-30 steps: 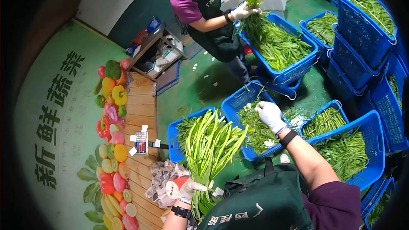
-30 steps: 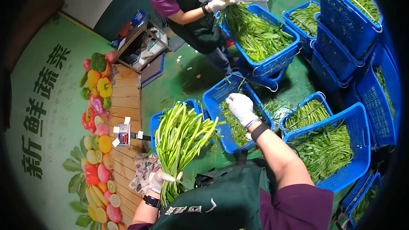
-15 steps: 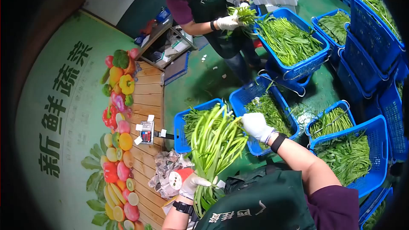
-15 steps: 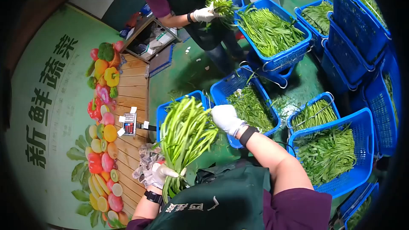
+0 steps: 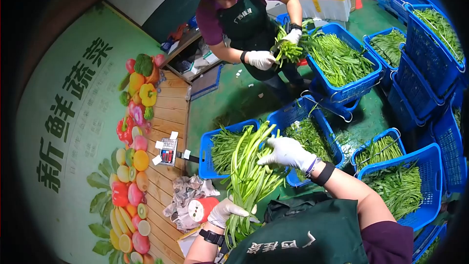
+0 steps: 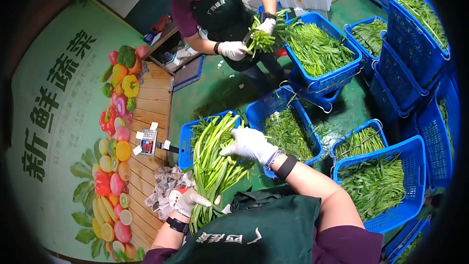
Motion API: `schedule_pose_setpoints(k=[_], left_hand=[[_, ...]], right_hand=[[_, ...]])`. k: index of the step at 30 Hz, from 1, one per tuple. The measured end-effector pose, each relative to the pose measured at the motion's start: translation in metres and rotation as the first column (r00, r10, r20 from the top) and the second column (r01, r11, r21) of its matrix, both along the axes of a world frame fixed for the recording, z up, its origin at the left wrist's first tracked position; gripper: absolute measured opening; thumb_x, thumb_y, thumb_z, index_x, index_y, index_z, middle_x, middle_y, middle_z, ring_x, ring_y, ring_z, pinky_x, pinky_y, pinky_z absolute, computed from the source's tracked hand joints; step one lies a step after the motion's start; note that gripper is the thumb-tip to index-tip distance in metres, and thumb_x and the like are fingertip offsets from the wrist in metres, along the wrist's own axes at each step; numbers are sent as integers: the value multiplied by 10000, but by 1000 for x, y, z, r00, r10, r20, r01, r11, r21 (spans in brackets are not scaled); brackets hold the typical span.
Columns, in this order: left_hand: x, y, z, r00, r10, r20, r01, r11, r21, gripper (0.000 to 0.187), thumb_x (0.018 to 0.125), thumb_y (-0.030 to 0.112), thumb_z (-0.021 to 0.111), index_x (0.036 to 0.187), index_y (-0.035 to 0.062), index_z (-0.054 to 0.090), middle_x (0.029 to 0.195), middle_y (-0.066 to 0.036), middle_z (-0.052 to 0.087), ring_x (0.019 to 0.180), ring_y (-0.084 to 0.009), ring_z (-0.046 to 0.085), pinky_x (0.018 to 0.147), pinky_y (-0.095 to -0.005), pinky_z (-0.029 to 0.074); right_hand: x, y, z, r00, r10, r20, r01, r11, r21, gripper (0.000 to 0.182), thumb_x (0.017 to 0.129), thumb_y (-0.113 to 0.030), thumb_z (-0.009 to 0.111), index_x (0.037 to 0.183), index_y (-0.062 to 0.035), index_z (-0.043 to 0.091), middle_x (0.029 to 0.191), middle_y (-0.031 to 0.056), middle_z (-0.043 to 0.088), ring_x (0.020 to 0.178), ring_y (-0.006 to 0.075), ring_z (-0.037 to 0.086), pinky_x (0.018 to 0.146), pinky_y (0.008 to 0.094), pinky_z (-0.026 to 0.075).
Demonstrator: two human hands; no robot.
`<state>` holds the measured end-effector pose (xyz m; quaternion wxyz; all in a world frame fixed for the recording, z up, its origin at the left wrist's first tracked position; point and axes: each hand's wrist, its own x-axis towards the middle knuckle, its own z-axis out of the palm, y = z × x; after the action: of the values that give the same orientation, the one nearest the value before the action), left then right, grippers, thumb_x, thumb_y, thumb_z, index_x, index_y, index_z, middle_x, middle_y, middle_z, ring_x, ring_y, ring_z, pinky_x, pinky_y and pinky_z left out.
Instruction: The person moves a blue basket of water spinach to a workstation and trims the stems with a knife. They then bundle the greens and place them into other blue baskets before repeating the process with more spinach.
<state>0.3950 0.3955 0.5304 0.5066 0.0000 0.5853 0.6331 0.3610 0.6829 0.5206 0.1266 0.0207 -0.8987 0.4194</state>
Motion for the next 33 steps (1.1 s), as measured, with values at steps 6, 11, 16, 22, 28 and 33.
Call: schedule_pose_setpoints(k=[6, 11, 16, 22, 28, 33], left_hand=[[-6, -3, -4, 993, -111, -43, 108, 992, -73, 540, 654, -7, 731, 1179, -4, 605, 1006, -98, 679, 899, -228, 654, 843, -338, 523], [-5, -28, -19, 999, 0, -55, 2, 999, 50, 579, 641, 0, 732, 1201, -5, 583, 978, -105, 675, 870, -230, 652, 825, -339, 523], [6, -37, -17, 999, -24, 26, 23, 998, 55, 582, 620, -8, 741, 1182, -3, 588, 965, -101, 673, 857, -228, 652, 807, -344, 521], [15, -66, -30, 998, 18, 60, -24, 995, 96, 463, 636, 56, 766, 1077, -2, 637, 907, -90, 673, 796, -191, 641, 747, -300, 504], [13, -64, -43, 987, 81, 140, -101, 984, 146, 568, 615, 21, 712, 1165, 4, 570, 880, -101, 631, 772, -244, 617, 827, -463, 532], [17, -87, -58, 960, 197, 197, -246, 932, 265, 558, 632, 29, 705, 1170, 8, 557, 863, -113, 629, 749, -253, 625, 842, -513, 527]], right_hand=[[-6, -4, -4, 936, 267, 227, -188, 929, -318, 333, 762, -409, 680, 758, -77, 700, 778, 137, 670, 755, 348, 641, 701, 427, 502], [-30, 43, -67, 927, -372, 40, 374, 914, -160, 188, 735, -244, 632, 802, -103, 736, 810, 141, 688, 795, 335, 656, 728, 435, 521], [-30, 68, -113, 830, -533, 163, 512, 845, 155, 185, 791, -200, 575, 840, -81, 709, 842, 190, 684, 795, 375, 657, 711, 457, 514], [-29, 85, -179, 820, -67, 568, 137, 987, -82, 808, 734, -493, 733, 1309, 27, 504, 1074, 276, 652, 1061, 380, 624, 904, 423, 490], [3, -40, -61, 922, 44, 384, -92, 990, 107, 425, 776, -395, 702, 1042, -64, 677, 994, 200, 682, 974, 360, 645, 857, 424, 505], [-6, 16, -96, 912, -344, 225, 356, 934, -17, 234, 804, -299, 675, 855, -74, 714, 801, 155, 687, 793, 327, 667, 728, 433, 516]])
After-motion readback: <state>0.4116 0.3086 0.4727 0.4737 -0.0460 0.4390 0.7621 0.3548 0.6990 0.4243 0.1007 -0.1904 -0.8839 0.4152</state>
